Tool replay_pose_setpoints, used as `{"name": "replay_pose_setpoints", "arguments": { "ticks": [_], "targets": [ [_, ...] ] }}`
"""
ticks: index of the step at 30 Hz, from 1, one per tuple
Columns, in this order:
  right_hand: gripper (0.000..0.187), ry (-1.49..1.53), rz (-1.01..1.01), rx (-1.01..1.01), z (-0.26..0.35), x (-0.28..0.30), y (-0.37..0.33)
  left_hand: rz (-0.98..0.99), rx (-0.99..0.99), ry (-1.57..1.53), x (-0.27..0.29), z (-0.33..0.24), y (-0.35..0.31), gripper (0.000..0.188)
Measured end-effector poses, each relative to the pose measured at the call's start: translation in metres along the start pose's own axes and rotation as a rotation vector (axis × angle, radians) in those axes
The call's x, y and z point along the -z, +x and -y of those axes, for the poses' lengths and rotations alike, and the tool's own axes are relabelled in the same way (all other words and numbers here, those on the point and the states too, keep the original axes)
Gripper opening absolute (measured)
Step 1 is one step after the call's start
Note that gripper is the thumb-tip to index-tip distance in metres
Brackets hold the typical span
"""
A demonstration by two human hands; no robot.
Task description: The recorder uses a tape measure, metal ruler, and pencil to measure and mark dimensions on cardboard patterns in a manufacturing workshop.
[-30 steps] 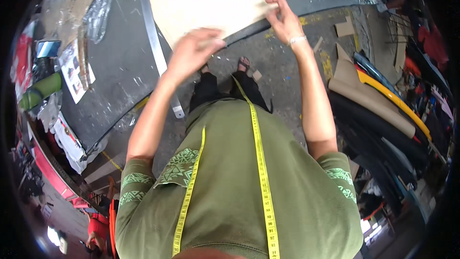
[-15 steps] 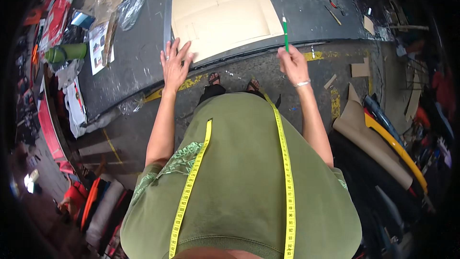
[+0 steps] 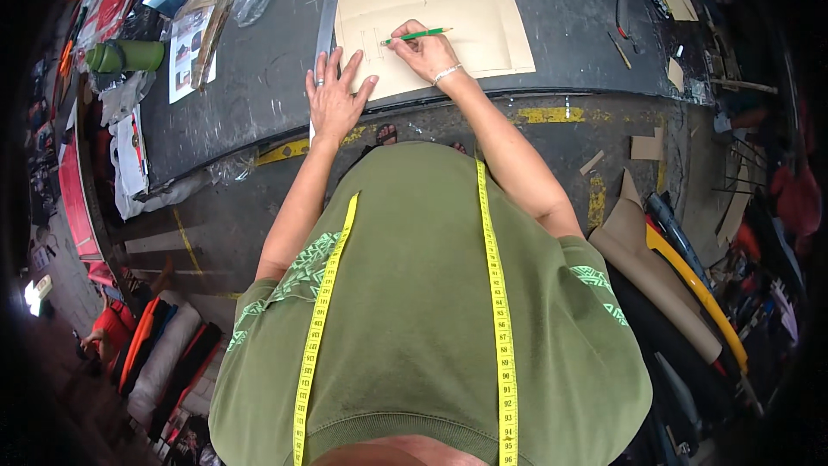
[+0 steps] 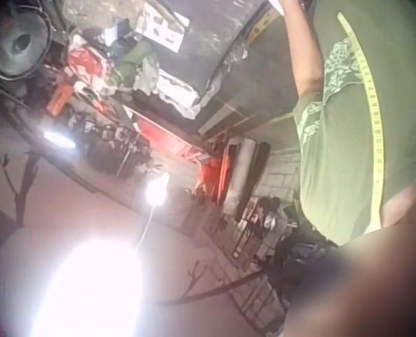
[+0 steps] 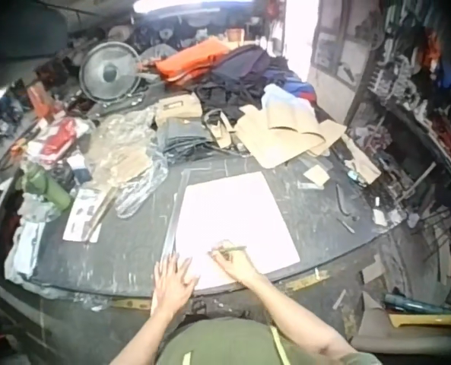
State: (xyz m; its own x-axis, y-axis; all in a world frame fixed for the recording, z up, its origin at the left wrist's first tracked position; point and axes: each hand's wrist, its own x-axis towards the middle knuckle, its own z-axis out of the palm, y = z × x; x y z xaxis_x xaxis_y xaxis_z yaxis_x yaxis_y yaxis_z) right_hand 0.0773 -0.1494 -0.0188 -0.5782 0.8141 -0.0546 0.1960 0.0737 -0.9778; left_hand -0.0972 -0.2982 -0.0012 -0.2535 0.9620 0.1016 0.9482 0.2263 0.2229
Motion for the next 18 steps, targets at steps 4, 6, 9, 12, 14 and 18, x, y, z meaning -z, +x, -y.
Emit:
{"name": "replay_pose_setpoints", "arguments": {
  "ticks": [4,6,9,12,14,18],
  "targets": [
    [0.022,-0.171,0.053,-0.03,-0.003,-0.002,0.006,0.003,0.019,-0.018,0.002,0.001,0.0,0.061],
    [0.024,-0.098,0.048,-0.033,-0.004,-0.003,0.006,-0.008,0.014,-0.02,0.001,0.001,0.0,0.061],
    [0.024,-0.172,0.055,0.001,-0.006,-0.005,0.005,-0.002,0.019,-0.019,0.002,0.002,0.0,0.061],
    [0.023,-0.135,0.124,0.004,0.0,0.003,0.0,0.008,0.024,-0.013,0.001,0.003,0.001,0.061],
    [0.022,-0.105,0.107,-0.009,0.0,0.0,0.006,0.011,0.023,-0.016,0.001,0.003,0.001,0.062],
    [0.02,-0.136,0.058,-0.014,0.006,-0.001,0.006,0.02,0.023,-0.02,0.003,0.001,0.001,0.062]
  ]
}}
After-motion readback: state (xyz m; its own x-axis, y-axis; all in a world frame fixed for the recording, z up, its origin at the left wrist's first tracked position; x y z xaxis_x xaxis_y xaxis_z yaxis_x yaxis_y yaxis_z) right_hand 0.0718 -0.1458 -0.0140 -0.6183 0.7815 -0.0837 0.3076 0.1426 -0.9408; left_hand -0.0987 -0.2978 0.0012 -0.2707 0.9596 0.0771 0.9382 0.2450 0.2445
